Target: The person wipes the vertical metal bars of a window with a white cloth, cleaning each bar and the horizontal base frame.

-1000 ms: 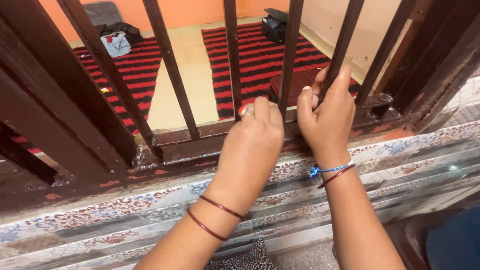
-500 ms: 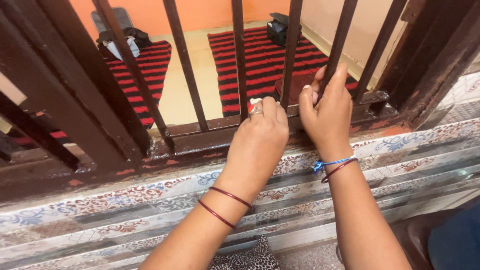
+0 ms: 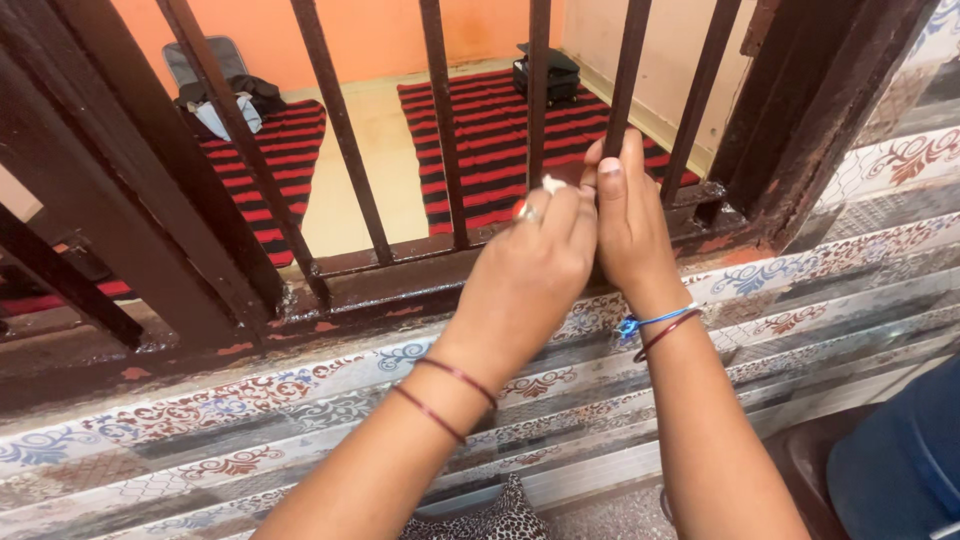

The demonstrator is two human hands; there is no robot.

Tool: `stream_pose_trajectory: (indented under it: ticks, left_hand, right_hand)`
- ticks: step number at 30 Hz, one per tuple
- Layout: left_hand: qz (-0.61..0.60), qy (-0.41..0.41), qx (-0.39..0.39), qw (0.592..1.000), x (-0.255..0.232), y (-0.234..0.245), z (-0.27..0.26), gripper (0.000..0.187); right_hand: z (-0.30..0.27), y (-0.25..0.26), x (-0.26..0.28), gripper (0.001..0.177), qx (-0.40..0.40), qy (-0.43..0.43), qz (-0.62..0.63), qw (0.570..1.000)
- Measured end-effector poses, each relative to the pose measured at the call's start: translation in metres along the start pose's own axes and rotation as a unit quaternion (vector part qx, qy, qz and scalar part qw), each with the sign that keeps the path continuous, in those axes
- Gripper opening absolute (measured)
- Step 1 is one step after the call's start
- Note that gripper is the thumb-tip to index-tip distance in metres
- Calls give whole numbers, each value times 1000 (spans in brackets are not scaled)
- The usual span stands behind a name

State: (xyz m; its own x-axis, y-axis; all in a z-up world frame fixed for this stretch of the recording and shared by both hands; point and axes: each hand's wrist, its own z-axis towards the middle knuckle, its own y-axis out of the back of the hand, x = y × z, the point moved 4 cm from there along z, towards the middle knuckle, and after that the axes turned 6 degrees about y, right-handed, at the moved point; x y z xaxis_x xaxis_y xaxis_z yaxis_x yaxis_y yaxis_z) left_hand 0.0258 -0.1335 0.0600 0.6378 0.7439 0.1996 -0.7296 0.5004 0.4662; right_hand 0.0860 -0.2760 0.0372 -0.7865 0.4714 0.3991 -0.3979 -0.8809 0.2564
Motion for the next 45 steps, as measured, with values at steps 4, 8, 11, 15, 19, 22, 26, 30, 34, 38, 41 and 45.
stream_pose_trajectory:
  ticks: [4, 8, 11, 15, 19, 22, 26, 30, 34, 38, 41, 45]
  left_hand:
    - [4, 12, 47, 999, 0, -32, 6, 14]
    - [2, 30, 31, 999, 0, -45, 0, 24]
    - [24, 27, -3, 999, -2, -51, -3, 32]
    - [43, 36, 52, 997, -4, -61, -6, 32]
    - [67, 44, 0, 997, -7, -60, -7, 31]
    - [85, 44, 3, 995, -9, -60, -7, 30]
    - [53, 50, 51, 996, -7, -57, -3, 15]
    - [-44, 43, 63, 996, -1, -36, -5, 9]
    - [-106, 35, 70, 991, 2, 12, -28, 8]
    - [-95, 59, -27, 993, 35, 91, -51, 27]
    - [-30, 139, -49, 989, 77, 143, -53, 29]
    - [175, 97, -91, 976, 116, 173, -49, 21]
  right_hand:
    - [1, 2, 3, 55, 9, 7, -7, 1000]
    - [1, 1, 3, 60, 4, 7, -45, 999]
    - [0, 2, 4, 60, 5, 14, -63, 998]
    - [-1, 2, 8, 58, 3, 31, -77, 997]
    - [-11, 2, 11, 54, 1, 38, -130, 991]
    - [-17, 3, 14, 51, 9, 58, -169, 984]
    - [-18, 4, 16, 46, 20, 28, -157, 987]
    - [-17, 3, 18, 30, 29, 7, -150, 988]
    - [-16, 0, 19, 18, 27, 26, -193, 981]
    - [-19, -3, 15, 20, 13, 32, -235, 971]
    - [-23, -8, 9, 20, -6, 33, -266, 963]
    - [-30, -13, -3, 16, -29, 37, -304, 951]
